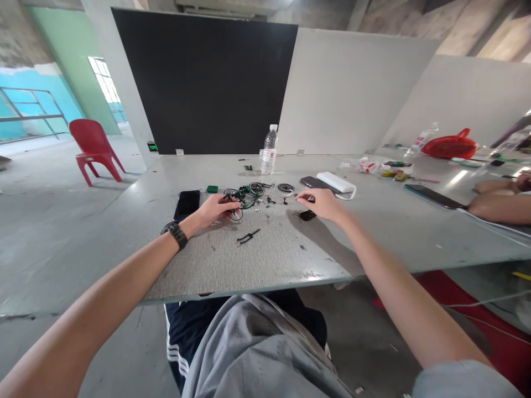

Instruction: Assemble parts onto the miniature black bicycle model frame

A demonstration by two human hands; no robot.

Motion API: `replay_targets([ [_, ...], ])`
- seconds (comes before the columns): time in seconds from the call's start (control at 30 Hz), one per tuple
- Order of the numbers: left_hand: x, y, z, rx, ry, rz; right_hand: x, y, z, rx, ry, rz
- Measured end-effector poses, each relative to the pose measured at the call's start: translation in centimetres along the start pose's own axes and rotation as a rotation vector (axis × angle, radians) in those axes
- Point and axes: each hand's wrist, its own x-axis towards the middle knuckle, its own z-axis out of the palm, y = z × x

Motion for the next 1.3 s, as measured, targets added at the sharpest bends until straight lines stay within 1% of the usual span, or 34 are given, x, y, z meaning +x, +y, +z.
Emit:
replay_targets([
  [0.07,0.0,0.5,-0.6,0.025,-0.013,-0.016,-0.7,-1.1,0.0,0.014,0.013,-0.037],
  [0.13,-0.1,1.2,-1.5,0.050,-0.043,-0.043,-0.6,-2.7,0.1,0.011,0.030,-0.102],
  [0.2,-0.4,1.8,-2.7,0.086,-0.131,-0.090,0.5,-4.7,0.2,0.008,-0.006,-0.163],
  [0.27,-0.8,2.3,-4.0,0.124,-0.236,-0.150,2.3,-6.8,0.5,0.044,-0.084,-0.205],
  [0.33,-1.2,2.7,-5.0,0.165,-0.299,-0.189,4.3,-8.6,1.3,0.067,-0.134,-0.235],
  [0.4,-1.6,2.9,-5.6,0.217,-0.335,-0.223,6.0,-9.9,2.6,0.063,-0.168,-0.275],
  [0.5,-1.9,3.1,-6.2,0.282,-0.364,-0.269,7.1,-10.8,4.9,0.039,-0.174,-0.290],
  [0.57,-1.9,3.1,-6.5,0.307,-0.389,-0.296,7.0,-10.5,6.0,0.028,-0.179,-0.287],
  [0.63,-1.9,3.0,-6.9,0.317,-0.452,-0.337,6.5,-9.6,6.2,0.028,-0.174,-0.273],
  [0.73,-1.9,2.7,-7.4,0.323,-0.593,-0.434,6.0,-7.5,5.4,0.028,-0.131,-0.216],
  [0.8,-1.9,2.5,-7.5,0.325,-0.643,-0.463,5.8,-6.0,4.6,0.023,-0.100,-0.163],
  [0.9,-2.0,2.3,-7.4,0.329,-0.652,-0.435,5.7,-4.6,4.0,0.024,-0.103,-0.132],
  [1.03,-1.9,2.3,-7.1,0.350,-0.643,-0.435,5.9,-5.0,4.6,0.053,-0.125,-0.154],
  [1.13,-1.8,2.3,-7.0,0.378,-0.640,-0.444,6.2,-5.3,5.1,0.065,-0.125,-0.142],
  [1.3,-1.8,2.2,-7.0,0.387,-0.628,-0.439,6.4,-3.8,5.2,0.048,-0.151,-0.092],
])
